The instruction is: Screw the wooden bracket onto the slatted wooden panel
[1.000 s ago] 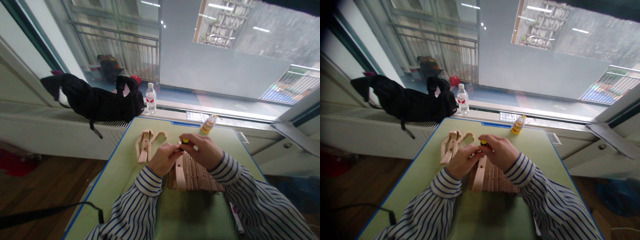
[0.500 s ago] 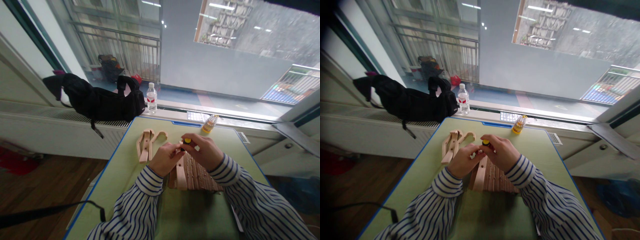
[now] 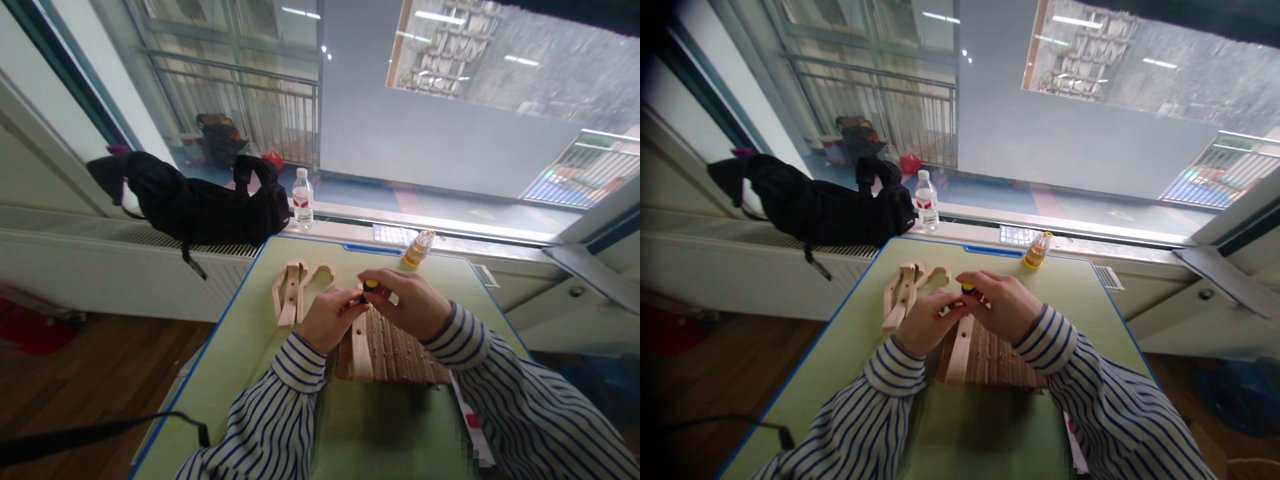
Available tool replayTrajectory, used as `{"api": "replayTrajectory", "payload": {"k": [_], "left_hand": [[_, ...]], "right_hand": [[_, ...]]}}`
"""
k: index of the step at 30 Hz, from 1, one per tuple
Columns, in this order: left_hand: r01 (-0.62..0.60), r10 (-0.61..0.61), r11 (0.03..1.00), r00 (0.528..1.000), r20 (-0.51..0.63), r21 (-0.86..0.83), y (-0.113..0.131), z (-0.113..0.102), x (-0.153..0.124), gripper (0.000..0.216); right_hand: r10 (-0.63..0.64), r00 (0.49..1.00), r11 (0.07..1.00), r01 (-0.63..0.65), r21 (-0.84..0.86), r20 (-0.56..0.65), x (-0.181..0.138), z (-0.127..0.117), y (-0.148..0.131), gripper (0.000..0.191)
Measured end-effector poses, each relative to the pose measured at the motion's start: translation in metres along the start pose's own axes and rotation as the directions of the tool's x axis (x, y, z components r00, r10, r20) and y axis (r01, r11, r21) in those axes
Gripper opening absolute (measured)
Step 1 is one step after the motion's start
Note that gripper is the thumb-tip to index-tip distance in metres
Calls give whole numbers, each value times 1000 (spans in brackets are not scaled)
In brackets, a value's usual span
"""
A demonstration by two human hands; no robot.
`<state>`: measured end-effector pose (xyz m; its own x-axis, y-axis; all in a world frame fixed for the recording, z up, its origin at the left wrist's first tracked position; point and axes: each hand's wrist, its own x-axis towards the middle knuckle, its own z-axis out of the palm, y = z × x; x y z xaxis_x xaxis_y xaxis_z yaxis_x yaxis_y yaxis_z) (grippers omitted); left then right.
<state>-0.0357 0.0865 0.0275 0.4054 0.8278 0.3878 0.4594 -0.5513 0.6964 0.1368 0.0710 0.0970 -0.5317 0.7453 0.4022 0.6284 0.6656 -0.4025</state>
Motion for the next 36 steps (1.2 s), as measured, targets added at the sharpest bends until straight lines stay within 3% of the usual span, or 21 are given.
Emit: {"api": "replayTrajectory", "payload": {"k": [23,31,36], "left_hand": [[-34,37,998,998,49,-58,0,1,0,18],[22,-22,1000,1000,-6,2,-1,2,-1,26],[13,-13,1000,1000,5,-4,-1,1,0,23]], "right_hand": [[66,986,997,-69,-17,-150,-6,12,2,22],[92,989,996,-93,-1,-118,-5,11,1,26],[51,998,999,-51,3,-34,-4,5,-1,41]]}}
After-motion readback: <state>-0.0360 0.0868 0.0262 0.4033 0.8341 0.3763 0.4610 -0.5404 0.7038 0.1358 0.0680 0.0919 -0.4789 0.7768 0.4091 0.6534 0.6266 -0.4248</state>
